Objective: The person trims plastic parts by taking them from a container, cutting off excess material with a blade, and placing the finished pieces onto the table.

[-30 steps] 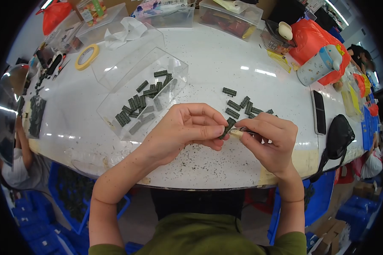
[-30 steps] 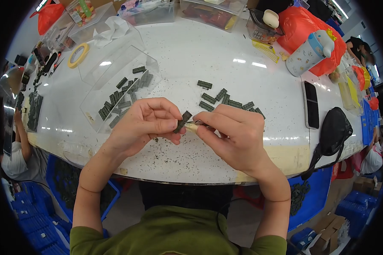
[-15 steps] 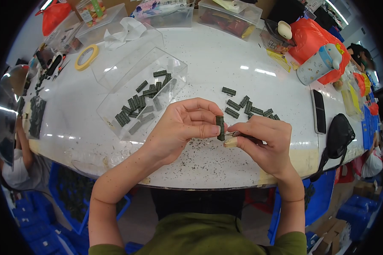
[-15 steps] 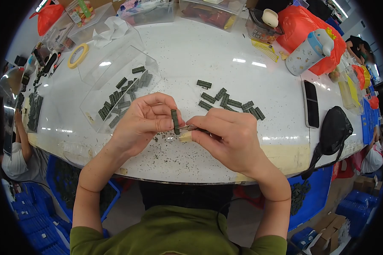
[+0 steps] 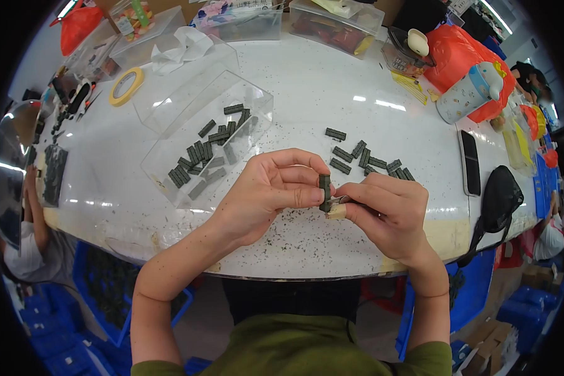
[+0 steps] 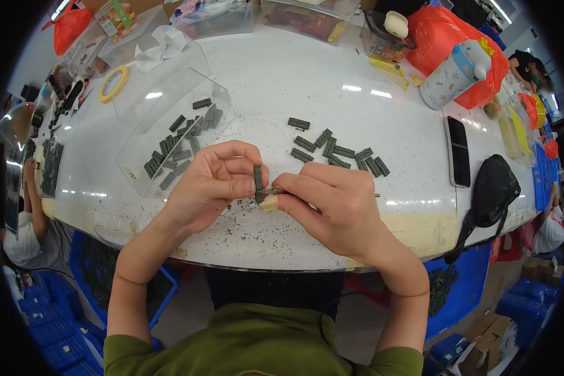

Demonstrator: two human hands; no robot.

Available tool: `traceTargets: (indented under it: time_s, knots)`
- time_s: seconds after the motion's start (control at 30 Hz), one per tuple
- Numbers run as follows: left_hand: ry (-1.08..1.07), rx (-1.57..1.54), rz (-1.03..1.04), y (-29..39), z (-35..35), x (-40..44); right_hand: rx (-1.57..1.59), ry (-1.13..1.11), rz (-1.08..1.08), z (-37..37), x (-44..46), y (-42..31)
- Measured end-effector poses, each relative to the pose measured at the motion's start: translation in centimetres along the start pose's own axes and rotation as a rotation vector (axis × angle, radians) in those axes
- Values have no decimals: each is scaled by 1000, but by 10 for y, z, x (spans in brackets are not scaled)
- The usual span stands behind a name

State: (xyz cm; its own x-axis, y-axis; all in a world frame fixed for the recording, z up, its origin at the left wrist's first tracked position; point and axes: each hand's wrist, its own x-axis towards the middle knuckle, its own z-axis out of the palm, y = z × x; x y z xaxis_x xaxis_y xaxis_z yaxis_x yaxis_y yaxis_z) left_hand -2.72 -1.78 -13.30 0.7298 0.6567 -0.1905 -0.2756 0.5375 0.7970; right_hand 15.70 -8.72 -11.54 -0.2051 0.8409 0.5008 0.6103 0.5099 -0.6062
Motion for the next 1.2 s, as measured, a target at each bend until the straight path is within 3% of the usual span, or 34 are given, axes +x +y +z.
traceTargets:
  time_s: [0.4,0.57,0.77,0.9,0.97,1.07,1.2]
  knots:
    - [-1,39,20,-1,2,0,-88,-106,-45,-5,-2,0]
    - [-12,-25,21,-1,0,0,-18,-8,-18,0,-2,3]
    - [-13,-41,28,0,1,0,-35,-43,4,-3,-1,0]
    - [65,228,153,9,4,-3,144,-135,149,-12,2,6]
    - [186,632,544,23,2,-7,84,-110,179,-11,4,11]
    - [400,822,739,42,-4,-14,-98,-45,261,-6,5,19]
    - [309,494,555,47,-9,-13,-263,-160,235,2,-2,24]
